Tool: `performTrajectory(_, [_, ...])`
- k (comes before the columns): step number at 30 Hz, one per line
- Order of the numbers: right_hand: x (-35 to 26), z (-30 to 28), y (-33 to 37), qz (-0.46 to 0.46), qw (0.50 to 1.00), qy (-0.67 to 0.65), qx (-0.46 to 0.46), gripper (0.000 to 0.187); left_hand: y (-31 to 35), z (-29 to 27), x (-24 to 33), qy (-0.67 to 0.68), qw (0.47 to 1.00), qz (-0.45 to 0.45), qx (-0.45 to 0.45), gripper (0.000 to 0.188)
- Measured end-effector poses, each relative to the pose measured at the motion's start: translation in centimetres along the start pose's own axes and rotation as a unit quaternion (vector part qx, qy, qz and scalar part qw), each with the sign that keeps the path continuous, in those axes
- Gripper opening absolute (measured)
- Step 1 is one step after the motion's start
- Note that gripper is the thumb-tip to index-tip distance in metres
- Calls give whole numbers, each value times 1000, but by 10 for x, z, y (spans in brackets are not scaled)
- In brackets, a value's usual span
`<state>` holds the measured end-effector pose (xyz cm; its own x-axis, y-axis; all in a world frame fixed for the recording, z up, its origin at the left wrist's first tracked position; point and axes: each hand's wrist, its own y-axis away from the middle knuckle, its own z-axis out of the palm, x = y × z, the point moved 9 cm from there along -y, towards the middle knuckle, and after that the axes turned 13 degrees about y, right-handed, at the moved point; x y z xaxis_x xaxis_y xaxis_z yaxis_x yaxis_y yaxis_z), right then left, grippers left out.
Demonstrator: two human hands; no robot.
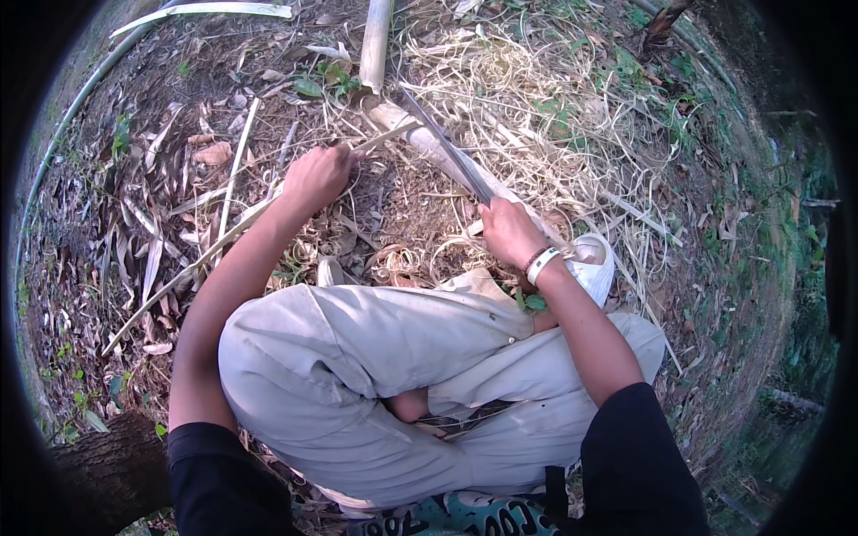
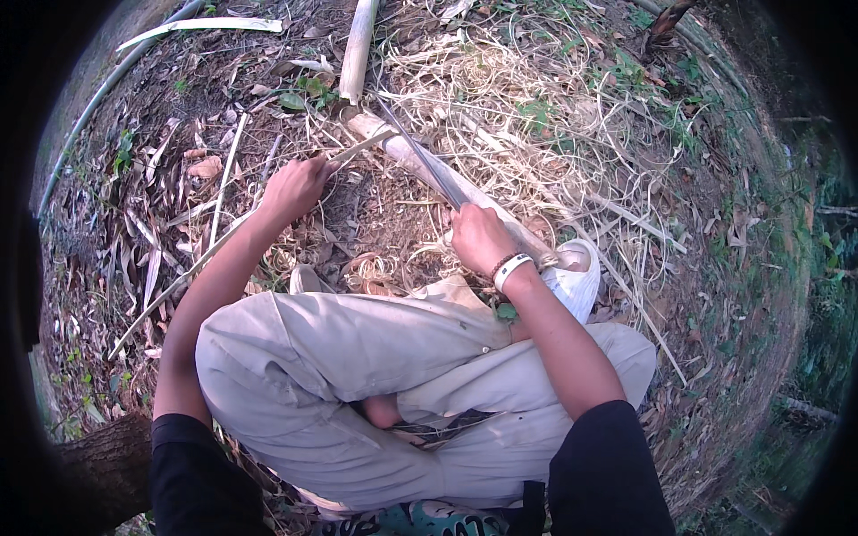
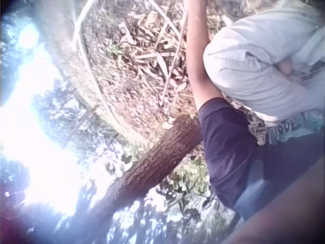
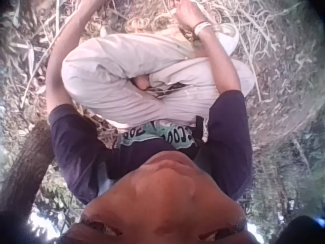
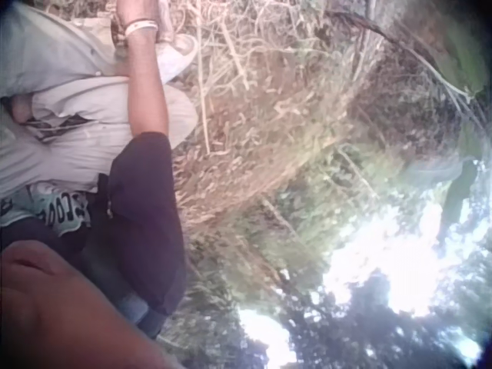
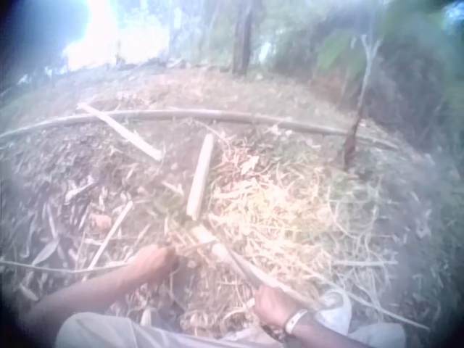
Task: The person sits on the ground and uses a machete to shave and split thin strips from a piece of bamboo. They repeatedly scrape the bamboo to create fine shavings and then split the material into smaller sections.
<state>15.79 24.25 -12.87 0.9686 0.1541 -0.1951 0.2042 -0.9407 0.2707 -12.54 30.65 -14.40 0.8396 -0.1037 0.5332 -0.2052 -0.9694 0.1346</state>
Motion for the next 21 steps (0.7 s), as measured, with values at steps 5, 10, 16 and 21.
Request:
performTrajectory(5, [-3,-1,6,104,789,-558,-235,29,1,-4,-3,79,994,-72,-9,52])
performTrajectory(10, [3,-41,10,60,965,-256,-13,29,5,-4,-2,139,987,-67,52,32])
performTrajectory(16, [-14,-55,17,-35,991,-65,108,22,3,-4,9,29,996,57,62,17])
performTrajectory(21, [-19,-37,23,-22,996,-28,87,23,0,4,2,-11,996,56,66,20])
